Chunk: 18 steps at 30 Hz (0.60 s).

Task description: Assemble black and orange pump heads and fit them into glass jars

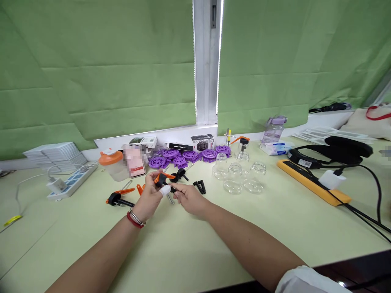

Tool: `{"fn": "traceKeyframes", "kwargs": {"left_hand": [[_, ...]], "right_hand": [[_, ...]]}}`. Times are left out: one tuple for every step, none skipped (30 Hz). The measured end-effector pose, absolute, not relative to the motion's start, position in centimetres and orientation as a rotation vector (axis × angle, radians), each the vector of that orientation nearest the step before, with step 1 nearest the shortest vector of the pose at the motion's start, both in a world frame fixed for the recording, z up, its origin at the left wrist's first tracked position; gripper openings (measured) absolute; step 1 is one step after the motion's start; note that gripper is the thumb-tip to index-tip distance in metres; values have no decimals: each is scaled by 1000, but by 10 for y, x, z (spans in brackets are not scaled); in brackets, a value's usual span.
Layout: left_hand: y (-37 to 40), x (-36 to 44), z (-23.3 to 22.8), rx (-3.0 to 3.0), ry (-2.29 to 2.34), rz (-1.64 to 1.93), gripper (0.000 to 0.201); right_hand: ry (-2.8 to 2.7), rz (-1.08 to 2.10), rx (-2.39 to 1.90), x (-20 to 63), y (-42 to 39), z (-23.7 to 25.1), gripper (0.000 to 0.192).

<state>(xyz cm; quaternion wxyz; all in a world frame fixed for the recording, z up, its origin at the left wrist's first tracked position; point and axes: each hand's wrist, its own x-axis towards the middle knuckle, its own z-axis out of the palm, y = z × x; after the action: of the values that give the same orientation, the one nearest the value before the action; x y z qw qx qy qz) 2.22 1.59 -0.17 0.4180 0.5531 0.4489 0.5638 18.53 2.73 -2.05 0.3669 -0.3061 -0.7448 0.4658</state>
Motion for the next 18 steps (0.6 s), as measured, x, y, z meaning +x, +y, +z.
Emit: {"fn": "traceKeyframes", "kwargs": {"left_hand": [[14, 23, -1, 1476, 1091, 1463, 54], [13, 24, 0, 1572, 1068, 1508, 51], [11, 24, 1, 1674, 1067, 1548, 48], [10, 23, 2, 1780, 1085, 1575, 47], [8, 22, 3, 1877, 1116, 1591, 47], [7, 20, 4, 1962, 1150, 1599, 48], [6, 19, 5, 2034, 1176, 1599, 51], [6, 18, 5, 2098, 1194, 1592, 56], [5, 17, 6, 2160, 1215, 1575, 62], [5, 16, 5, 2221, 1249, 1547, 70], [5, 16, 5, 2277, 1296, 1511, 80], [6, 17, 4, 2327, 1354, 1466, 91], [6, 18, 3, 2368, 1415, 1415, 101], [6, 18, 2, 2400, 1471, 1361, 109], [7, 19, 1, 2423, 1518, 1306, 115], [7, 20, 0, 2439, 1553, 1254, 120], [7, 21, -1, 2452, 1576, 1209, 123], [7, 21, -2, 2467, 1590, 1172, 125]], "right_hand": [[-1811, 1313, -747, 184, 27, -20, 40], [-1716, 1414, -696, 183, 27, -20, 40], [-1635, 1497, -641, 183, 27, -20, 42], [-1568, 1562, -585, 182, 26, -19, 43], [-1518, 1614, -534, 181, 25, -19, 44], [-1482, 1658, -492, 180, 24, -19, 45], [-1454, 1696, -459, 179, 23, -18, 45], [-1438, 1731, -433, 178, 21, -18, 44], [-1430, 1766, -417, 178, 20, -18, 44], [-1424, 1794, -408, 177, 19, -18, 44], [-1419, 1815, -403, 177, 19, -18, 43], [-1411, 1827, -399, 177, 19, -18, 42], [-1398, 1831, -396, 177, 19, -19, 41], [-1377, 1835, -397, 177, 20, -19, 40], [-1350, 1841, -402, 177, 21, -20, 39], [-1325, 1855, -413, 177, 21, -20, 39], [-1303, 1875, -429, 178, 22, -20, 38], [-1281, 1889, -446, 178, 23, -21, 38]]}}
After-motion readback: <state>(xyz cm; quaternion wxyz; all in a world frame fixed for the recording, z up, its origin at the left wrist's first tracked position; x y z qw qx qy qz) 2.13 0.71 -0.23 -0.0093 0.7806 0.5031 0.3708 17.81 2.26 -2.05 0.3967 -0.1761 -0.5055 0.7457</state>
